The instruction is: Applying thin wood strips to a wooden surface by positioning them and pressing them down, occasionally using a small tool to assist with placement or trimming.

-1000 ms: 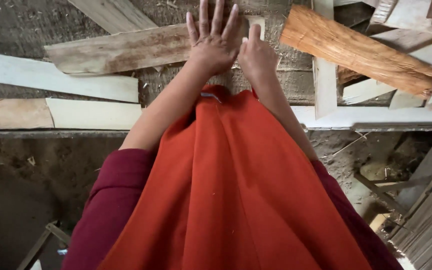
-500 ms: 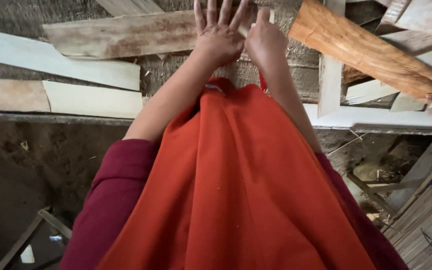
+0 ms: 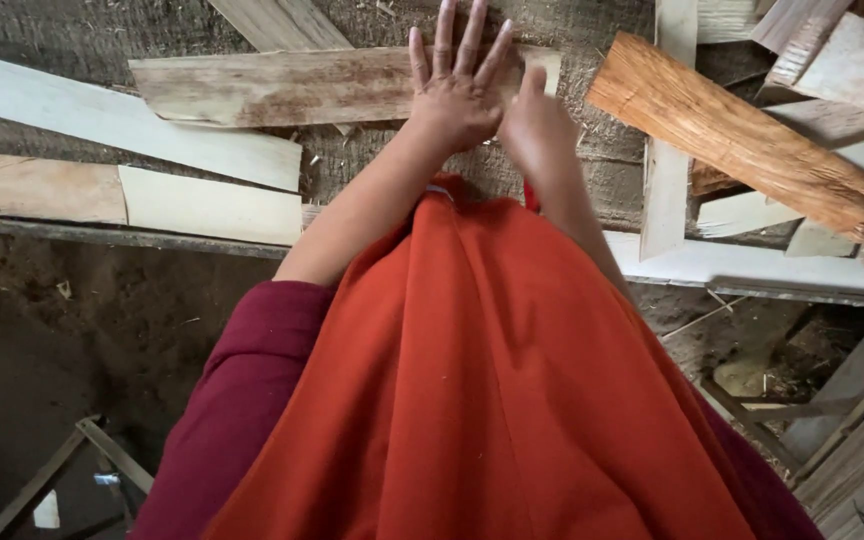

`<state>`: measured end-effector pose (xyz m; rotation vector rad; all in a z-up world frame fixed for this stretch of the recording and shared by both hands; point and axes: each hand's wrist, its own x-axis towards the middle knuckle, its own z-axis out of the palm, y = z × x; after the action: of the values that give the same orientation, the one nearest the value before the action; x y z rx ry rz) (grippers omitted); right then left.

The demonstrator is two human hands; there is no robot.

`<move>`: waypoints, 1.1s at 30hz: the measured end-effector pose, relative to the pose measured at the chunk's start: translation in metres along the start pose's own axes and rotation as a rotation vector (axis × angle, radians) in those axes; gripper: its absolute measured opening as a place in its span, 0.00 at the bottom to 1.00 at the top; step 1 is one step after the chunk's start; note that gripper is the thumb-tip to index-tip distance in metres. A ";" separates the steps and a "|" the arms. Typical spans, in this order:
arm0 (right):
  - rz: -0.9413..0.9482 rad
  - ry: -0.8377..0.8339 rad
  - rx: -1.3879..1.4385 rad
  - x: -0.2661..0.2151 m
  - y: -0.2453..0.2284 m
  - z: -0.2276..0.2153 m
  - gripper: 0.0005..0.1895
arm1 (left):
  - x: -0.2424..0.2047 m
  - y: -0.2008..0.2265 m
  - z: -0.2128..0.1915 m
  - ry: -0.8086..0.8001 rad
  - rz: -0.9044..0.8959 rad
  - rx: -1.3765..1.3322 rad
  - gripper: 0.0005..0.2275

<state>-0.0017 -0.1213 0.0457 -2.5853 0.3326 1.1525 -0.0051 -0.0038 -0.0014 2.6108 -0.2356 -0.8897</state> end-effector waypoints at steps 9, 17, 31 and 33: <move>0.009 -0.068 -0.076 -0.021 0.036 0.031 0.24 | 0.007 -0.008 0.021 0.102 0.035 0.014 0.38; -0.152 0.294 0.121 -0.012 0.070 0.043 0.11 | -0.012 0.006 -0.006 0.002 0.019 -0.003 0.34; -0.276 0.067 0.935 -0.041 0.022 -0.028 0.06 | -0.016 0.003 0.018 0.736 0.340 -0.189 0.25; -0.248 0.133 1.126 -0.024 0.040 -0.021 0.15 | -0.004 -0.007 0.028 0.891 0.095 0.138 0.24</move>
<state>-0.0157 -0.1634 0.0710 -1.6250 0.4873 0.4555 -0.0253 -0.0041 -0.0220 2.7997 -0.1683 0.3700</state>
